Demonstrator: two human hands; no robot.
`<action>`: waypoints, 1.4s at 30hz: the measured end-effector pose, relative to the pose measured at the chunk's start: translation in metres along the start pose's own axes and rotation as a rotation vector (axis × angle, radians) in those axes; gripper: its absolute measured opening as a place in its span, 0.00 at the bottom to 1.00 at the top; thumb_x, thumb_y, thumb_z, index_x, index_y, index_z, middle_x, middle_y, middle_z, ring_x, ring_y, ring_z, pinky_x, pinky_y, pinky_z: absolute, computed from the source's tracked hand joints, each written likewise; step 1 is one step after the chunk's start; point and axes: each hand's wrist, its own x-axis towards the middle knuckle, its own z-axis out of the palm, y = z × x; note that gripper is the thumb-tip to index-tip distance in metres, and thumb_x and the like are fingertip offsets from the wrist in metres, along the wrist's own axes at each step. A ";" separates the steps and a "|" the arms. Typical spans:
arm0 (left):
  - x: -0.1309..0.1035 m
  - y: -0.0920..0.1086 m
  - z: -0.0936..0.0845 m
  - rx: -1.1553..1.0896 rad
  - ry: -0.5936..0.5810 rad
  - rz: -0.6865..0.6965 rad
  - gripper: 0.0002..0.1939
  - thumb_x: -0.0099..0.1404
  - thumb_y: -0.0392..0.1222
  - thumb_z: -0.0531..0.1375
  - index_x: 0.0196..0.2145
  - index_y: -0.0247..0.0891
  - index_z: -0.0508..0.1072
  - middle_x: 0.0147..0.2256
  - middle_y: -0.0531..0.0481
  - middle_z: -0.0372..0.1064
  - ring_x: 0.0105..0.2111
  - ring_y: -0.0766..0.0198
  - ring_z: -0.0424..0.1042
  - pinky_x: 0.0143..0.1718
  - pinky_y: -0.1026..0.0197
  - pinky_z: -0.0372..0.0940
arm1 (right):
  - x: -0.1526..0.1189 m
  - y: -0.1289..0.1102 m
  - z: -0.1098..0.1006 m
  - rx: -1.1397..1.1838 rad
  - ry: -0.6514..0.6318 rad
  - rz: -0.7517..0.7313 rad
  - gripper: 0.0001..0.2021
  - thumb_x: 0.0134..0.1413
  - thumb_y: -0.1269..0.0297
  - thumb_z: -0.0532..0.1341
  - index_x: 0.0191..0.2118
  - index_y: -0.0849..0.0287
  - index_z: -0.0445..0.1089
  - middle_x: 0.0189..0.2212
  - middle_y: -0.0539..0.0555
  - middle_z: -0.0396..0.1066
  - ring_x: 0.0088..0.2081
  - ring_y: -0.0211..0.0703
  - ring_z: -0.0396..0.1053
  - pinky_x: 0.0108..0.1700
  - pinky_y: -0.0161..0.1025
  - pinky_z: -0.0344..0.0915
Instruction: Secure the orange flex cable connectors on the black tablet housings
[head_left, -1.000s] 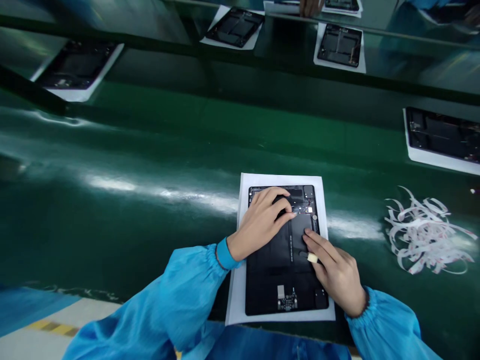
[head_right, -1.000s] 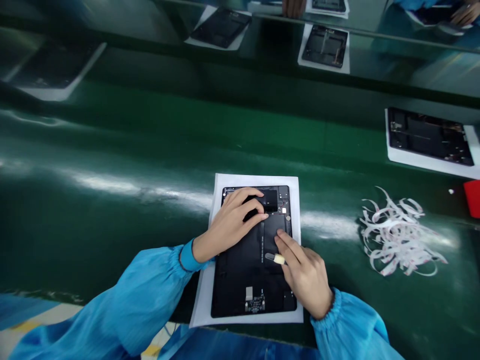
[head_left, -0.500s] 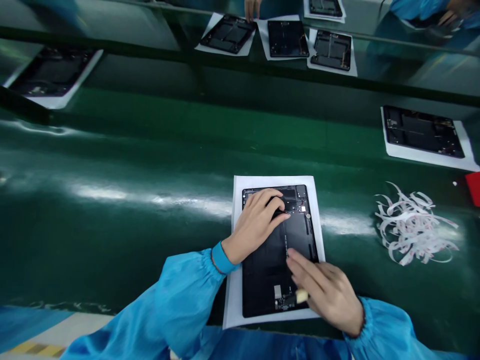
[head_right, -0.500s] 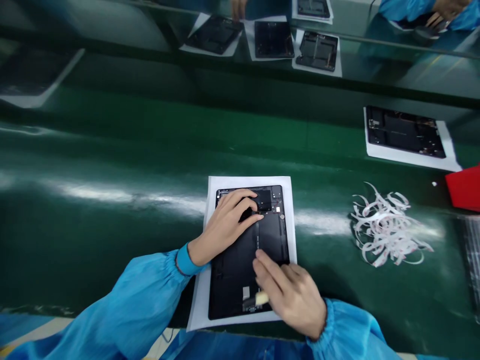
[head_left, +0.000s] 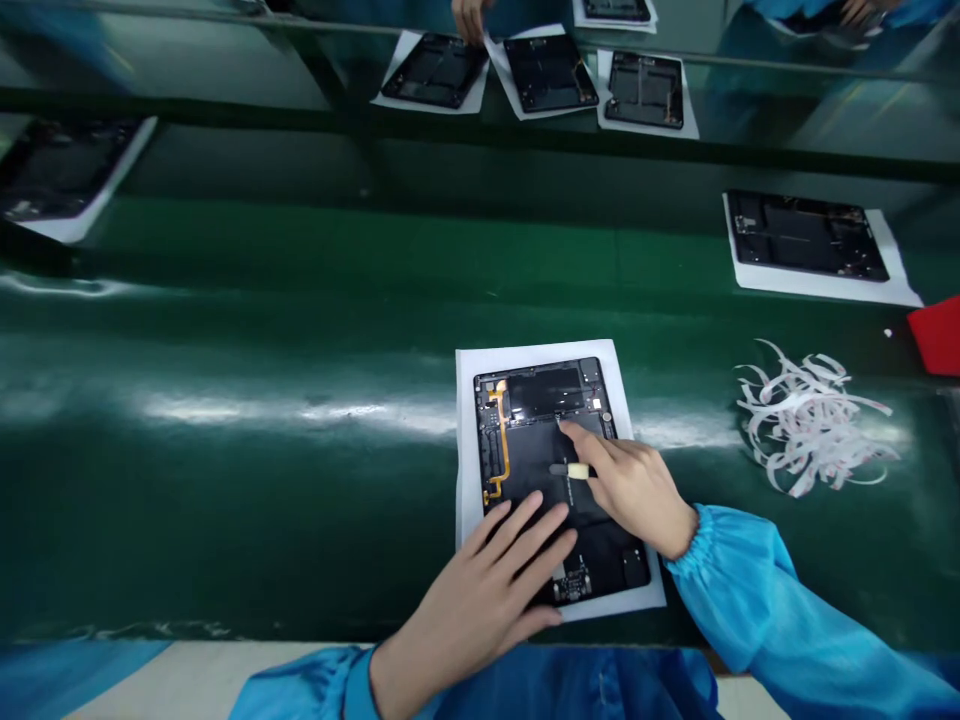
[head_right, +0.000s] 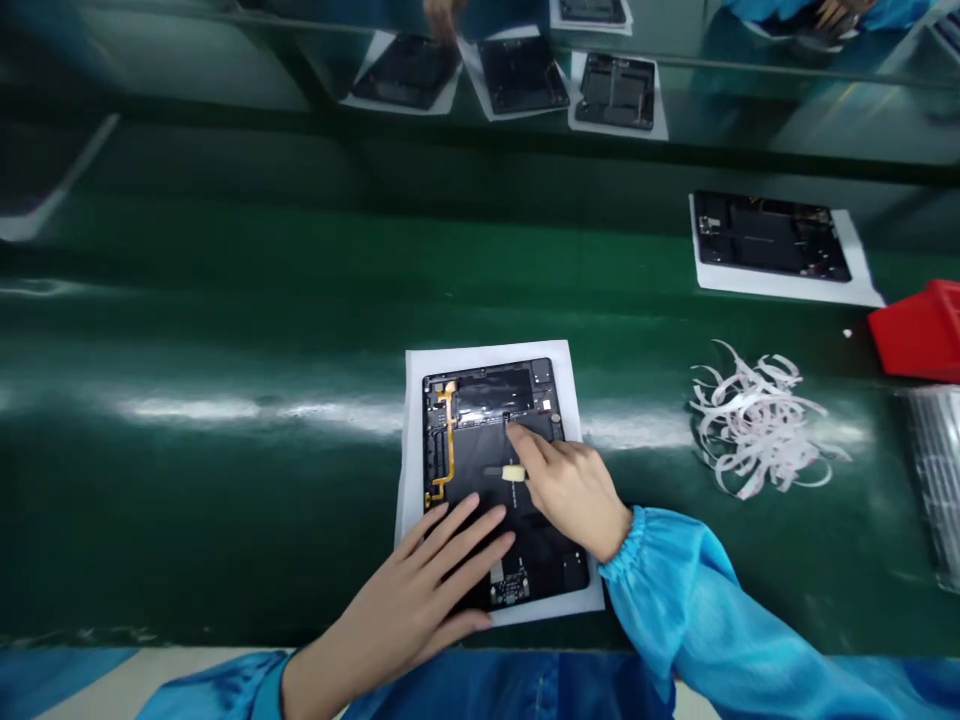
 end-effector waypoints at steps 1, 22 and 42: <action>-0.001 0.001 0.001 0.005 -0.039 0.023 0.32 0.67 0.59 0.53 0.62 0.40 0.59 0.63 0.48 0.55 0.63 0.49 0.52 0.61 0.50 0.48 | 0.000 0.000 0.000 0.011 0.012 0.000 0.26 0.51 0.80 0.51 0.58 0.65 0.60 0.43 0.56 0.76 0.34 0.41 0.75 0.36 0.37 0.69; -0.019 0.003 0.001 -0.472 0.174 -0.671 0.33 0.68 0.49 0.55 0.66 0.47 0.48 0.68 0.42 0.33 0.66 0.42 0.40 0.60 0.38 0.55 | -0.012 0.018 0.001 0.204 0.299 0.368 0.14 0.61 0.70 0.52 0.50 0.56 0.66 0.44 0.55 0.70 0.38 0.44 0.73 0.36 0.37 0.69; 0.022 -0.022 -0.009 -1.111 0.386 -1.226 0.31 0.54 0.61 0.63 0.50 0.46 0.59 0.39 0.50 0.71 0.36 0.56 0.74 0.37 0.58 0.72 | -0.010 0.021 -0.004 0.234 0.428 0.438 0.10 0.62 0.70 0.50 0.47 0.55 0.63 0.38 0.50 0.74 0.30 0.40 0.73 0.32 0.35 0.62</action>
